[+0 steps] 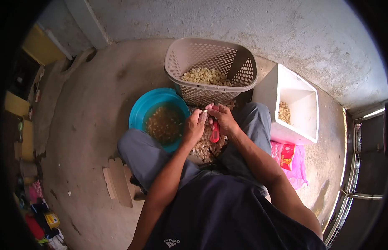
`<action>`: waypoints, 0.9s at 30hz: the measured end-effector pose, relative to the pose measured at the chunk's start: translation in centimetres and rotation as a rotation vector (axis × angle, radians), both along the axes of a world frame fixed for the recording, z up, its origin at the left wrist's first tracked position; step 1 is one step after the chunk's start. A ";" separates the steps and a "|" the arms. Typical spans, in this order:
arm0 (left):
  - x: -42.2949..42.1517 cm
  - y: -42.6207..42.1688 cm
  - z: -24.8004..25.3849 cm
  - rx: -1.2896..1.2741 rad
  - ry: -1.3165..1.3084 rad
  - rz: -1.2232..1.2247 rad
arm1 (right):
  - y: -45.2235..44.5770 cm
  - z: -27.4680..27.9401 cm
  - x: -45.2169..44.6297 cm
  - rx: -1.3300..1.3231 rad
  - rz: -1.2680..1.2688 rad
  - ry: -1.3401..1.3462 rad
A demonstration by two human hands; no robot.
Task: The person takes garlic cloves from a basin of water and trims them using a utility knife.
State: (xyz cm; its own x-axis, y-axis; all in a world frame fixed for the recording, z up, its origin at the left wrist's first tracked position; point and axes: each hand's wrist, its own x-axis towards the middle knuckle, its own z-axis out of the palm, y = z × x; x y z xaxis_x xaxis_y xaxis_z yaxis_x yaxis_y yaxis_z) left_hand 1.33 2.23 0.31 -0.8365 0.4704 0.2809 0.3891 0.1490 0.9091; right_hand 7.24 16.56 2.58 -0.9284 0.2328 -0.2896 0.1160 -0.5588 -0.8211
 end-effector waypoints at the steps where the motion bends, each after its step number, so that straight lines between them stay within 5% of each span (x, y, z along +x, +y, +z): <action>1: -0.2 0.0 -0.2 0.050 -0.165 -0.039 | 0.0 0.1 0.0 0.017 0.011 0.003; 4: -0.9 -0.5 0.3 0.224 -0.643 -0.142 | 0.8 1.0 0.2 0.064 0.143 0.074; 7: -1.4 -1.7 1.8 0.408 -1.019 -0.200 | 1.7 0.4 0.3 0.630 0.174 0.075; 8: -1.5 -1.9 2.2 0.448 -1.093 -0.209 | 2.1 0.2 0.4 1.059 0.124 0.134; 14: -2.0 -2.4 2.6 0.500 -1.225 -0.302 | 0.2 3.2 0.5 0.500 0.026 0.132; 17: -1.6 -2.3 3.0 0.389 -1.225 -0.344 | 0.5 3.8 0.4 0.496 0.232 0.076; 27: -0.7 -1.7 2.8 0.312 -1.111 -0.366 | 1.0 4.2 0.6 0.545 0.128 -0.020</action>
